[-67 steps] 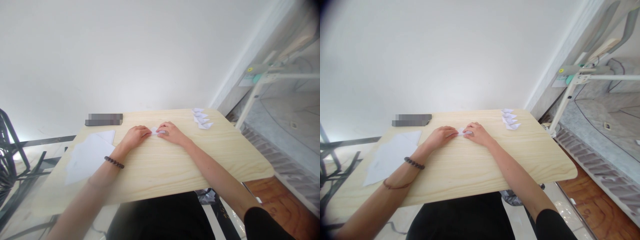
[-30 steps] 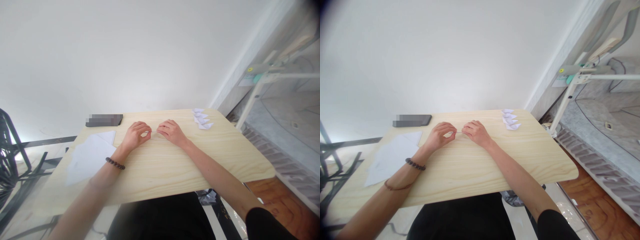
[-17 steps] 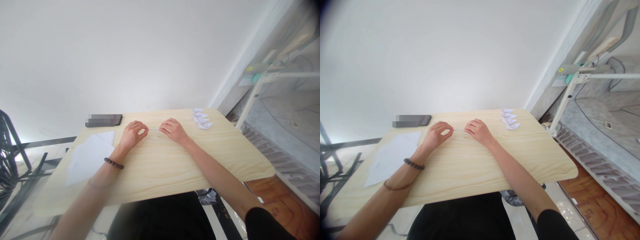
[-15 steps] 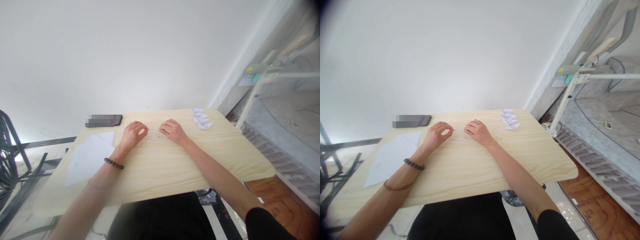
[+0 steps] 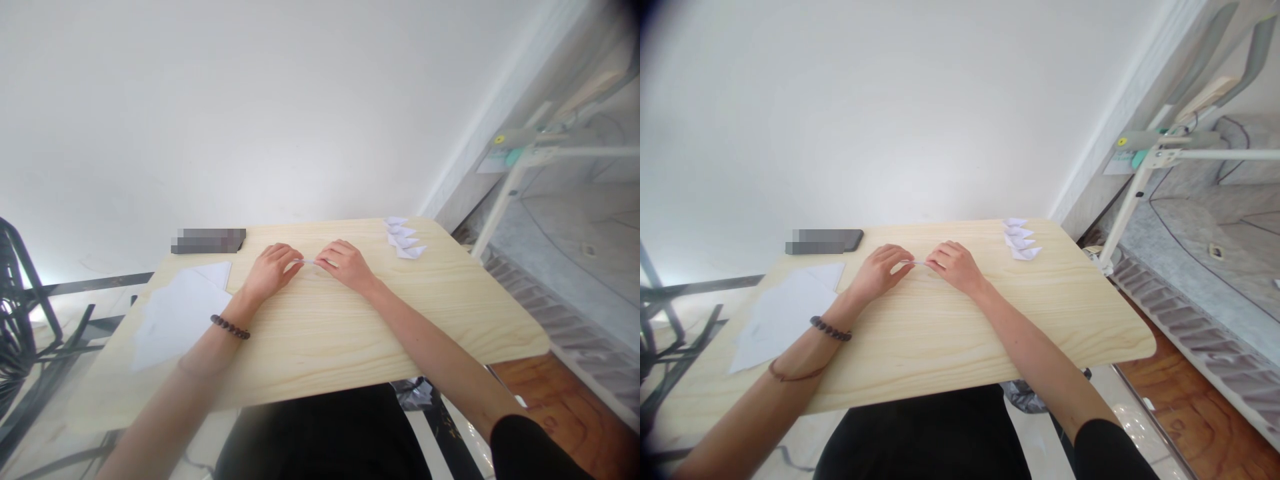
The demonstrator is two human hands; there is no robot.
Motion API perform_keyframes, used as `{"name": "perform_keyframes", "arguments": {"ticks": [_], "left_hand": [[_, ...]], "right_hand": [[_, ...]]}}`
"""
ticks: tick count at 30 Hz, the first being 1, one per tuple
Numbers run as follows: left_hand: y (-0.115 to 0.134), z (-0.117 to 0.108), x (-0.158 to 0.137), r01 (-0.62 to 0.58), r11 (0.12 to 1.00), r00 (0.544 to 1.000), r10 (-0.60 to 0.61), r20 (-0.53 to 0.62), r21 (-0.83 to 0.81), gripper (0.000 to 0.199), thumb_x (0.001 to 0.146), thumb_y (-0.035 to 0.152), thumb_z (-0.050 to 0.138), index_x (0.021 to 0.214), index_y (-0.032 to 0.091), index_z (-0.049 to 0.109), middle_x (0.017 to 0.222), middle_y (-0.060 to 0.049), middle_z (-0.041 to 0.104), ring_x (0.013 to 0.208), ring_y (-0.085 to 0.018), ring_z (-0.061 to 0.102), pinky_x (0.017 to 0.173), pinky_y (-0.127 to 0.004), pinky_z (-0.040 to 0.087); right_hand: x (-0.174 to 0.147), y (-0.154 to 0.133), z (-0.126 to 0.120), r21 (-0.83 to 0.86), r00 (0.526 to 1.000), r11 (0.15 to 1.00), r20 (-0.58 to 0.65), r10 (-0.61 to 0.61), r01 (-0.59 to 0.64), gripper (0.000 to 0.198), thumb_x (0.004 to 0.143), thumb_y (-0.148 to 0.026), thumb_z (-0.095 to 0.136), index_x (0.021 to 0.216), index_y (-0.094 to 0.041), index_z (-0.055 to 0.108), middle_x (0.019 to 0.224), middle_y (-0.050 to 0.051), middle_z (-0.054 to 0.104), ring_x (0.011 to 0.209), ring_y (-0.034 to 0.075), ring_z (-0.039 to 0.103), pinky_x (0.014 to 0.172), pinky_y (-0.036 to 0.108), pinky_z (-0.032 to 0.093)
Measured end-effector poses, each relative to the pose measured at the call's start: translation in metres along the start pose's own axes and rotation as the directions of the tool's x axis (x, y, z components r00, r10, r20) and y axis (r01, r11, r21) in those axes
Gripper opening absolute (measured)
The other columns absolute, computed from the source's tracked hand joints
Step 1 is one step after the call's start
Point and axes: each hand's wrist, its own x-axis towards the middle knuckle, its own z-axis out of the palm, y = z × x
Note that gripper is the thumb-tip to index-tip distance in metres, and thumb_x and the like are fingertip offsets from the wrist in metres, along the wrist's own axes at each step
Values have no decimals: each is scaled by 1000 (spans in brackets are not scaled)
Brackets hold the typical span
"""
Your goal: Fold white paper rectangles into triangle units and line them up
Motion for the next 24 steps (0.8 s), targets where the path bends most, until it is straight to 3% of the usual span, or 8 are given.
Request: {"name": "perform_keyframes", "arguments": {"ticks": [5,24], "left_hand": [[6,4,1,-77,996,997,78,22,-40,19,84,28,44,92,19,59,87,-6,63,88,-17,54,79,-32,40],[6,0,1,-113,994,993,112,20,1,19,84,23,43,89,20,60,87,-5,63,88,-17,53,80,-32,37]], "right_hand": [[0,-6,4,21,999,999,24,-36,36,21,84,-31,43,83,-21,61,84,4,60,83,15,50,79,31,37],[0,-10,1,100,999,995,32,-7,3,11,82,-27,45,81,-20,54,84,5,57,84,16,50,78,30,40]]}}
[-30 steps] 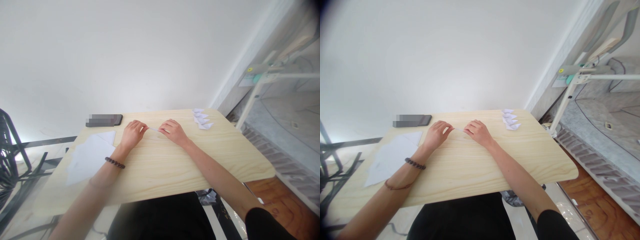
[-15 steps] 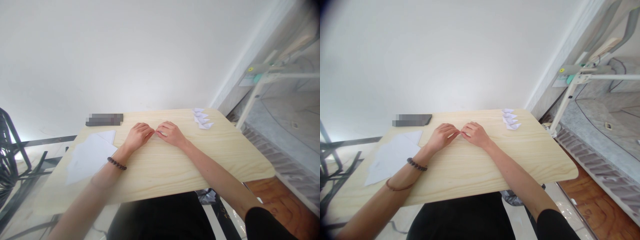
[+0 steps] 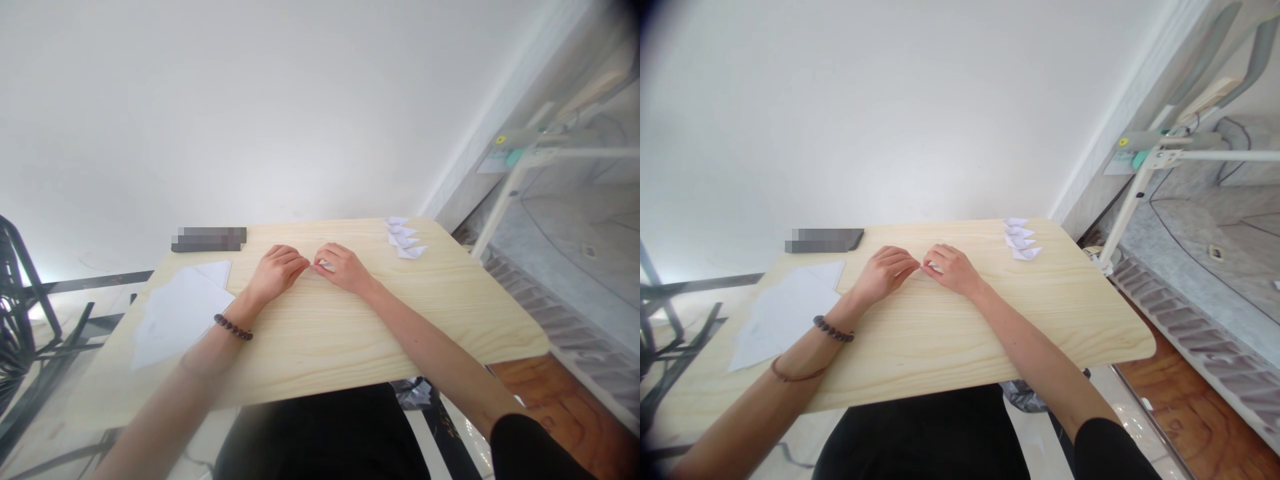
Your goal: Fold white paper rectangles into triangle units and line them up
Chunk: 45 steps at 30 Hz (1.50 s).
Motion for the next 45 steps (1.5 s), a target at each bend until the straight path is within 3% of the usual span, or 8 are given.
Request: {"name": "perform_keyframes", "arguments": {"ticks": [14,31,45], "left_hand": [[4,-2,2,-23,999,1000,23,-22,-27,16,81,20,47,89,20,60,87,-3,63,86,-16,54,78,-31,39],[4,-2,2,12,999,1000,-11,15,-47,16,81,23,46,87,20,60,84,-3,62,86,-16,53,80,-32,37],[3,-1,1,14,999,1000,-13,13,-46,15,82,24,47,88,20,60,83,-2,62,83,-15,53,78,-31,37]], "right_hand": [[-1,-1,2,24,999,999,24,-39,39,10,82,-25,44,82,-19,52,89,5,56,86,15,50,77,28,40],[-1,1,0,18,997,1000,78,3,-5,16,82,-33,45,79,-18,49,81,4,54,77,13,49,71,26,39],[-1,-1,2,7,998,1000,62,-25,25,8,81,-21,44,83,-18,50,86,5,55,82,15,50,74,27,40]]}}
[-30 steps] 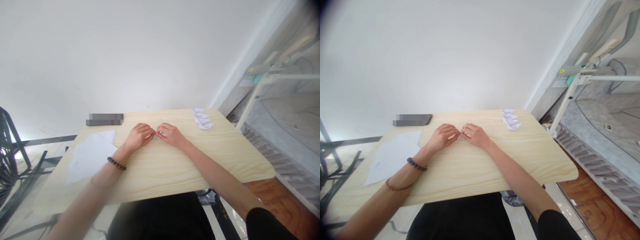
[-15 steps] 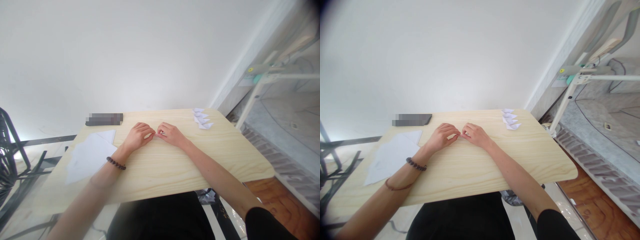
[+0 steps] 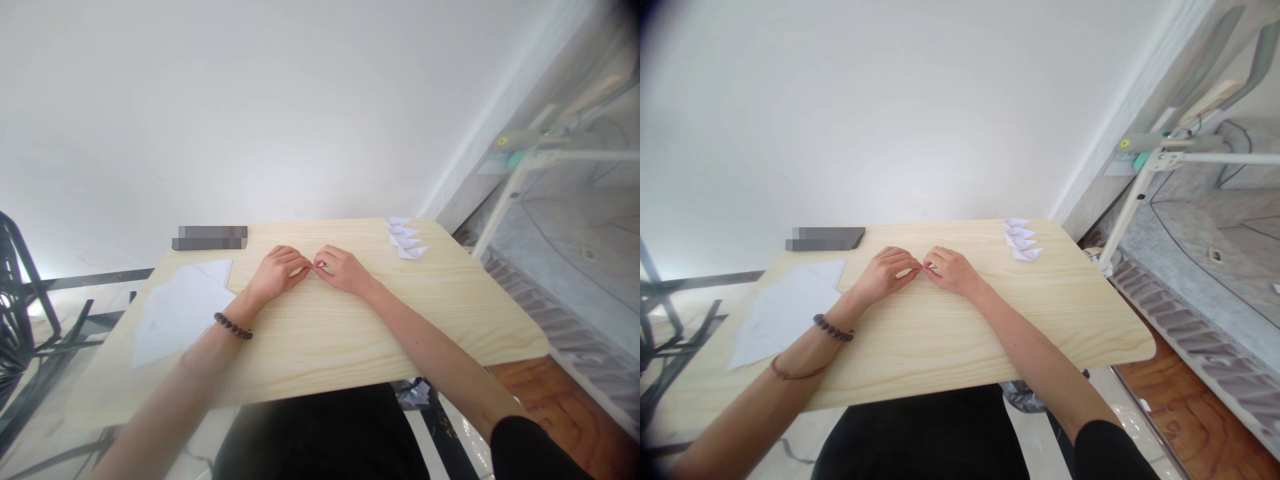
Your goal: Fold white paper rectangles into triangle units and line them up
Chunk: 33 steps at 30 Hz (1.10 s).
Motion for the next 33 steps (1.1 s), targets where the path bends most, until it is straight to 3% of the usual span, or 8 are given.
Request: {"name": "perform_keyframes", "arguments": {"ticks": [21,33], "left_hand": [[0,-1,0,9,999,1000,-8,-4,45,17,83,27,45,82,20,61,78,-3,62,80,-15,54,78,-31,37],[-1,-3,0,-8,998,1000,7,10,62,18,83,26,44,85,21,61,81,-3,63,82,-16,53,79,-32,35]], "right_hand": [[-1,4,1,-57,999,998,16,34,-33,22,83,-38,43,77,-18,51,79,5,55,77,15,50,72,27,38],[-1,6,-1,-36,1000,999,8,20,-20,17,82,-33,45,77,-18,53,82,4,56,81,15,50,75,28,39]]}}
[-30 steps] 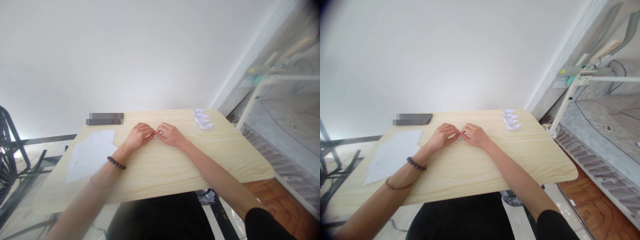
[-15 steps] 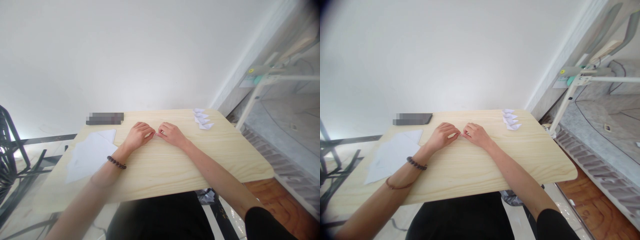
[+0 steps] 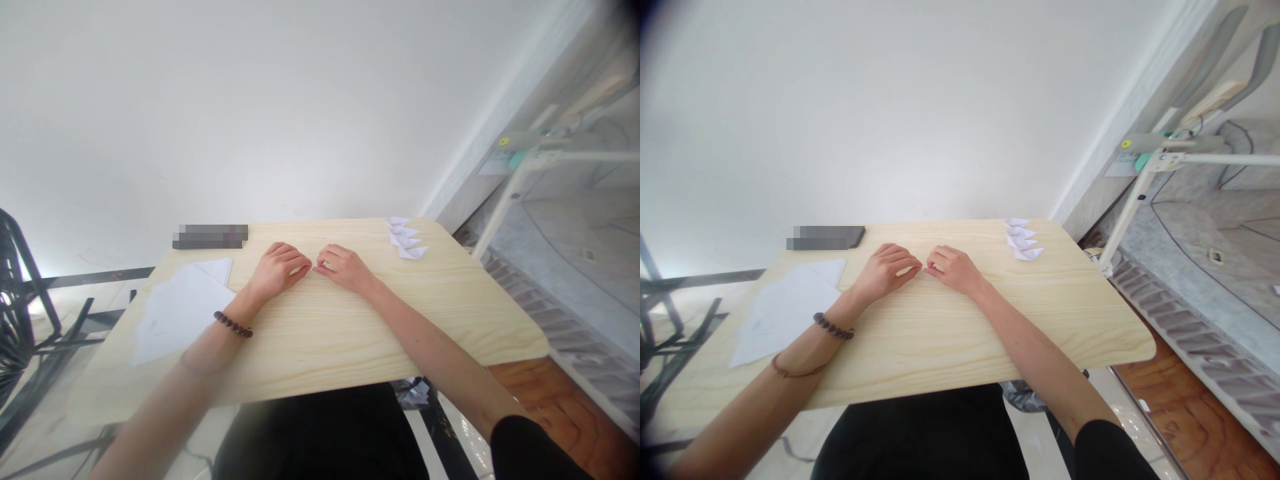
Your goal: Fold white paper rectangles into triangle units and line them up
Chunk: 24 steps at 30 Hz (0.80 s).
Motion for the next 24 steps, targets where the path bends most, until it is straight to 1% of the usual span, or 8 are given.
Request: {"name": "perform_keyframes", "arguments": {"ticks": [4,9,16,21,24], "left_hand": [[2,2,1,-15,1000,1000,15,12,-6,18,83,26,44,85,21,61,83,-3,63,82,-15,53,80,-32,35],[2,1,2,8,1000,1000,-8,-2,-13,19,83,27,43,82,20,61,78,-3,63,80,-15,53,78,-32,35],[0,1,1,27,999,1000,-27,-5,-20,19,83,27,44,82,20,61,77,-3,62,79,-16,53,77,-32,36],[-1,2,0,62,998,998,-62,-18,-10,19,83,29,45,78,18,59,75,-3,61,79,-16,53,76,-32,36],[-3,3,-1,88,996,996,-88,-25,-4,21,82,32,45,75,17,58,74,-5,61,76,-16,54,74,-32,38]], "right_hand": [[0,-1,1,-21,1000,1000,2,-6,6,18,81,-34,46,75,-19,53,80,4,56,81,15,50,75,28,38],[1,0,1,-48,999,998,-17,28,-28,24,79,-40,48,70,-19,53,76,4,56,78,15,49,74,28,37],[1,1,0,-69,999,997,-10,38,-38,28,78,-44,48,67,-18,51,73,3,55,74,14,49,71,26,35],[0,2,0,-86,999,995,-10,44,-45,29,78,-45,47,66,-18,51,72,3,55,73,14,49,70,26,35],[-1,3,1,-80,999,995,-11,52,-53,28,79,-43,48,67,-18,51,73,3,54,73,14,50,70,25,36]]}}
